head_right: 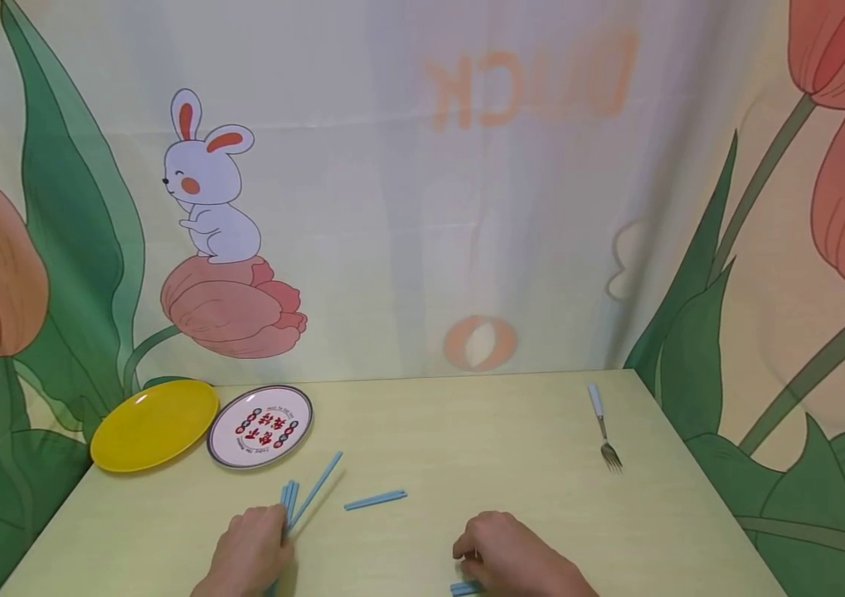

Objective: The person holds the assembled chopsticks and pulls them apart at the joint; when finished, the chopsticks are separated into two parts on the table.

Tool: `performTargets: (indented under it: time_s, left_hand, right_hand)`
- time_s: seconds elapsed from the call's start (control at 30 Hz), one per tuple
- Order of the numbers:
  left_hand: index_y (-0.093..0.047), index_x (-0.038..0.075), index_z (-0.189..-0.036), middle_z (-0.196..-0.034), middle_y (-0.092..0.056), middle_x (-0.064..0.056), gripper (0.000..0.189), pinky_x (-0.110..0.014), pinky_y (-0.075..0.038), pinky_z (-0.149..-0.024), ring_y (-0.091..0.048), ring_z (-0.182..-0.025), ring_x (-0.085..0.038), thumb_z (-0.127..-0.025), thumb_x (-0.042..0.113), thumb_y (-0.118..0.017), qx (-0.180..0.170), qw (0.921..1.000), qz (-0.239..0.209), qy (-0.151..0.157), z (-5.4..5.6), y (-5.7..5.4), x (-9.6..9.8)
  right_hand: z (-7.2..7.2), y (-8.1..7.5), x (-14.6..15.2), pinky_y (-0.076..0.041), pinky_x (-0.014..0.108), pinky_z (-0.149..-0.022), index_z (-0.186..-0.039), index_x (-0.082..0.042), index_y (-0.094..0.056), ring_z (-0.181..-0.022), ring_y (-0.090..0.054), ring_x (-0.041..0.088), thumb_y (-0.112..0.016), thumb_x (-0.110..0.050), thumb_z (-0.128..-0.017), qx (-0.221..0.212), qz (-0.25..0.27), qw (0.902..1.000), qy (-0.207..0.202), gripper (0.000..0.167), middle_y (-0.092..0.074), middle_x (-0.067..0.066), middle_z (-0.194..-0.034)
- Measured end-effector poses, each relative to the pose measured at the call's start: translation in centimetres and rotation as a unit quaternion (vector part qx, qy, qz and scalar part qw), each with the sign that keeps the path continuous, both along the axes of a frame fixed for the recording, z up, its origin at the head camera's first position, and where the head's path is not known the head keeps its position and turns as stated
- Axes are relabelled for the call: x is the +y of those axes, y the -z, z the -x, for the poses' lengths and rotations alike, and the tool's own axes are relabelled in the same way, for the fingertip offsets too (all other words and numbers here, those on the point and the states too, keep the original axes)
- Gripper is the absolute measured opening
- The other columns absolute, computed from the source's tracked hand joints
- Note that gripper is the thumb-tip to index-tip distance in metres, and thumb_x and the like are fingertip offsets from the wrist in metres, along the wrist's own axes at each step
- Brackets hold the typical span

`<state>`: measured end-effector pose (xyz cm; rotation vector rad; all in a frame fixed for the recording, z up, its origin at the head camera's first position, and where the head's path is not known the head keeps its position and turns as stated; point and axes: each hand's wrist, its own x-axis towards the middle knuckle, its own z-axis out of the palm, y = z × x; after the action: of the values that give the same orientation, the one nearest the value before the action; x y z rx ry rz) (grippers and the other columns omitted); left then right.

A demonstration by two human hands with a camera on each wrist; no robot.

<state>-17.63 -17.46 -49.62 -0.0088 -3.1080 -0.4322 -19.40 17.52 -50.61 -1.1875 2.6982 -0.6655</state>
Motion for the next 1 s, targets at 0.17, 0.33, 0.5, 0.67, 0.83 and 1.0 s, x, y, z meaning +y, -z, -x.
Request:
performTargets:
  time_s: [0.17, 0.33, 0.5, 0.67, 0.83, 1.0]
  left_hand:
    - [-0.052, 0.006, -0.067, -0.062, -0.047, -0.003, 0.018, -0.036, -0.039, -0.045, -0.046, -0.054, -0.019, -0.080, 0.002, -0.065, 0.015, 0.9999, 0.006, 0.001, 0.4, -0.3, 0.3]
    - [-0.050, 0.007, -0.064, -0.061, -0.046, -0.003, 0.022, -0.036, -0.039, -0.046, -0.044, -0.055, -0.019, -0.079, -0.002, -0.062, 0.030, 0.9994, 0.005, 0.015, 0.7, -0.5, 0.5]
    - [-0.054, 0.007, -0.066, -0.065, -0.046, -0.003, 0.017, -0.036, -0.040, -0.048, -0.045, -0.059, -0.019, -0.078, -0.003, -0.061, 0.023, 0.9992, 0.008, 0.031, 0.9, -0.8, 0.8]
    - [-0.059, 0.010, -0.070, -0.068, -0.049, -0.002, 0.015, -0.038, -0.042, -0.049, -0.050, -0.062, -0.020, -0.077, -0.003, -0.062, 0.034, 0.9987, 0.007, 0.038, 1.1, -0.9, 1.1]
    - [-0.064, 0.010, -0.075, -0.070, -0.051, -0.001, 0.012, -0.038, -0.044, -0.050, -0.053, -0.064, -0.020, -0.077, -0.002, -0.063, 0.046, 0.9979, -0.003, 0.046, 1.3, -1.1, 1.4]
    - [-0.069, 0.009, -0.080, -0.069, -0.052, 0.002, 0.013, -0.036, -0.044, -0.049, -0.053, -0.062, -0.018, -0.076, -0.002, -0.063, 0.061, 0.9960, -0.014, 0.063, 1.4, -1.3, 1.7]
  right_hand:
    - [0.2, -1.0, -0.1, -0.050, 0.019, -0.070, -0.096, -0.015, -0.077, -0.082, -0.059, 0.000, -0.070, -0.008, -0.086, 0.021, 0.022, 0.9995, 0.004, 0.014, -0.070, -0.009, -0.089]
    - [0.5, -1.7, -0.5, -0.050, 0.018, -0.068, -0.096, -0.011, -0.076, -0.081, -0.061, 0.004, -0.073, -0.009, -0.084, 0.060, 0.031, 0.9977, -0.001, 0.012, -0.072, -0.005, -0.089]
    - [0.8, -2.3, -0.7, -0.051, 0.019, -0.068, -0.097, -0.011, -0.075, -0.084, -0.063, 0.007, -0.074, -0.011, -0.084, 0.072, 0.040, 0.9966, 0.004, 0.014, -0.071, -0.004, -0.092]
    - [0.9, -2.8, -0.9, -0.051, 0.019, -0.069, -0.099, -0.011, -0.075, -0.085, -0.063, 0.007, -0.074, -0.011, -0.084, 0.085, 0.051, 0.9951, 0.002, 0.015, -0.071, -0.003, -0.093]
    - [1.0, -3.2, -1.2, -0.051, 0.019, -0.069, -0.098, -0.012, -0.074, -0.085, -0.063, 0.007, -0.074, -0.010, -0.084, 0.110, 0.060, 0.9921, -0.003, 0.014, -0.071, -0.005, -0.093]
    - [1.0, -3.6, -1.6, -0.051, 0.020, -0.070, -0.098, -0.014, -0.074, -0.085, -0.064, 0.009, -0.074, -0.011, -0.084, 0.130, 0.060, 0.9897, -0.001, 0.014, -0.069, -0.008, -0.092]
